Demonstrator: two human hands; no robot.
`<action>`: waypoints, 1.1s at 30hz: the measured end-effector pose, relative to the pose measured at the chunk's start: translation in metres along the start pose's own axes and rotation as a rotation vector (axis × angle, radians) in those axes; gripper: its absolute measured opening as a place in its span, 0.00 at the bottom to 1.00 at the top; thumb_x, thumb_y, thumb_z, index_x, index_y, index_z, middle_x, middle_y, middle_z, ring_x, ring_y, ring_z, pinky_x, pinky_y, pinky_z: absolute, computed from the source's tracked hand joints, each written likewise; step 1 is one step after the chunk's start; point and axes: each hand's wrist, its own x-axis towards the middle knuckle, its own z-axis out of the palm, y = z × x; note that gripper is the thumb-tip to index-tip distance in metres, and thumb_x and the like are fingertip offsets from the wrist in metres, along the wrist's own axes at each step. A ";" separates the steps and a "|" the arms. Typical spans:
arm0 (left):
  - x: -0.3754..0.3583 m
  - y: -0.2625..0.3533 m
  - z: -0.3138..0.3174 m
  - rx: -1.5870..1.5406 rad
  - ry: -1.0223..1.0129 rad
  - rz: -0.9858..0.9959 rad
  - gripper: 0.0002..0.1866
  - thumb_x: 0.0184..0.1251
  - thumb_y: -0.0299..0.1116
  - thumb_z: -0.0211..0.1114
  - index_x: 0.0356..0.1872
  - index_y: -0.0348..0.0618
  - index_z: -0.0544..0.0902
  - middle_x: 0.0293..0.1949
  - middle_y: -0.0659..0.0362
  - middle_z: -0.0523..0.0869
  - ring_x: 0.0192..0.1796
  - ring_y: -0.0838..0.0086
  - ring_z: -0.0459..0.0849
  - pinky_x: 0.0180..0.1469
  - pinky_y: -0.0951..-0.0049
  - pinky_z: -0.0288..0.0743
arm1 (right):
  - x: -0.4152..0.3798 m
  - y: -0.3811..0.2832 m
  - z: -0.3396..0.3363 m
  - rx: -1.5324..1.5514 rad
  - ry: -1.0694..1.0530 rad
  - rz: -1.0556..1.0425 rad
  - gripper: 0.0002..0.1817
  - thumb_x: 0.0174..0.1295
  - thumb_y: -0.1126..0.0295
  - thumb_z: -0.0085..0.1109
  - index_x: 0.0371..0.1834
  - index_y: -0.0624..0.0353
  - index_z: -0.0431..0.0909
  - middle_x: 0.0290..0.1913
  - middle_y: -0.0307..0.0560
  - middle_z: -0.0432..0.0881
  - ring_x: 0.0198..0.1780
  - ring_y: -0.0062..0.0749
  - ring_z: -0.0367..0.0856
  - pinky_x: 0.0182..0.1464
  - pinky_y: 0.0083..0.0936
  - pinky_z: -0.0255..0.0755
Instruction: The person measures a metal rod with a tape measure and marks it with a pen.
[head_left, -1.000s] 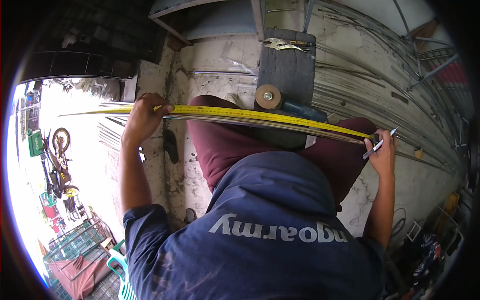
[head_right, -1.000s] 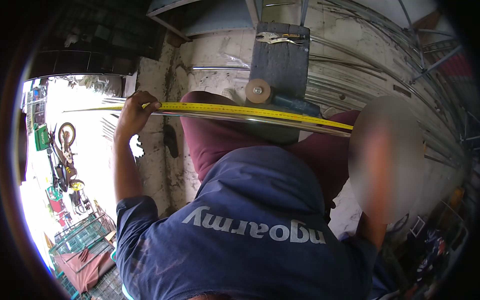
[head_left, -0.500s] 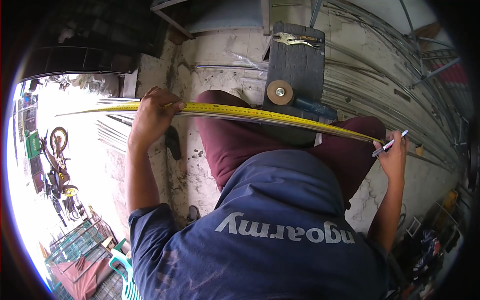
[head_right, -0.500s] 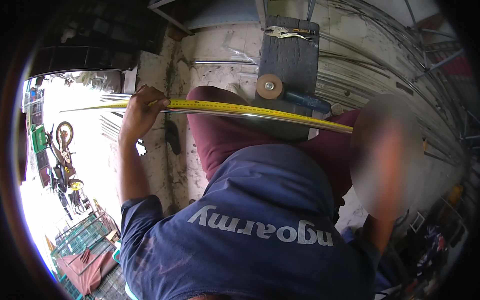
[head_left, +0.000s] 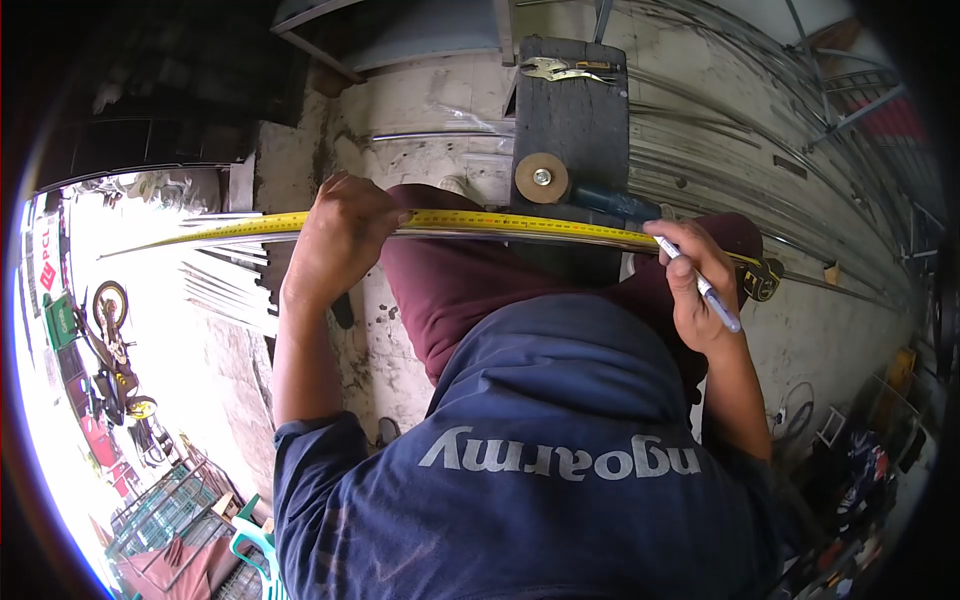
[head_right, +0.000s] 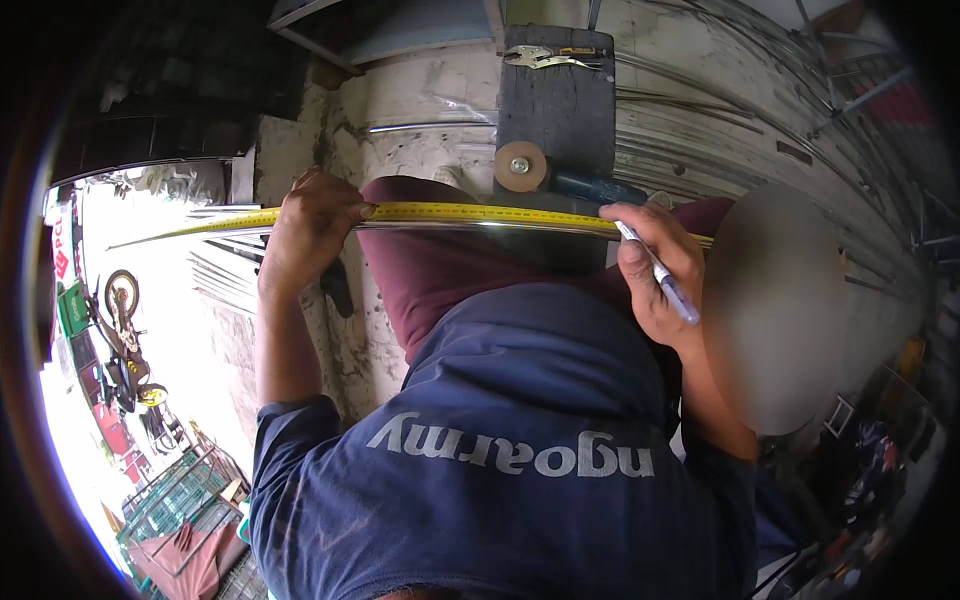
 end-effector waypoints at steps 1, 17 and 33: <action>0.002 0.002 0.004 -0.003 -0.005 0.009 0.04 0.67 0.28 0.78 0.36 0.37 0.94 0.36 0.50 0.92 0.45 0.54 0.89 0.64 0.56 0.79 | 0.005 -0.003 0.005 -0.040 -0.015 -0.052 0.26 0.87 0.50 0.57 0.57 0.68 0.86 0.39 0.52 0.83 0.34 0.36 0.80 0.39 0.31 0.74; 0.014 0.028 0.030 -0.008 -0.095 0.058 0.05 0.64 0.23 0.76 0.39 0.39 0.94 0.38 0.51 0.91 0.46 0.53 0.88 0.57 0.56 0.81 | 0.013 -0.003 0.075 0.292 -0.027 -0.025 0.10 0.63 0.78 0.75 0.45 0.60 0.85 0.38 0.40 0.87 0.34 0.20 0.84 0.39 0.20 0.78; 0.016 0.029 0.030 0.076 -0.053 0.118 0.04 0.64 0.25 0.76 0.38 0.39 0.94 0.36 0.52 0.91 0.46 0.54 0.88 0.61 0.57 0.80 | 0.015 0.026 0.009 0.352 0.277 0.064 0.08 0.71 0.84 0.68 0.51 0.69 0.83 0.41 0.43 0.89 0.41 0.15 0.84 0.45 0.16 0.79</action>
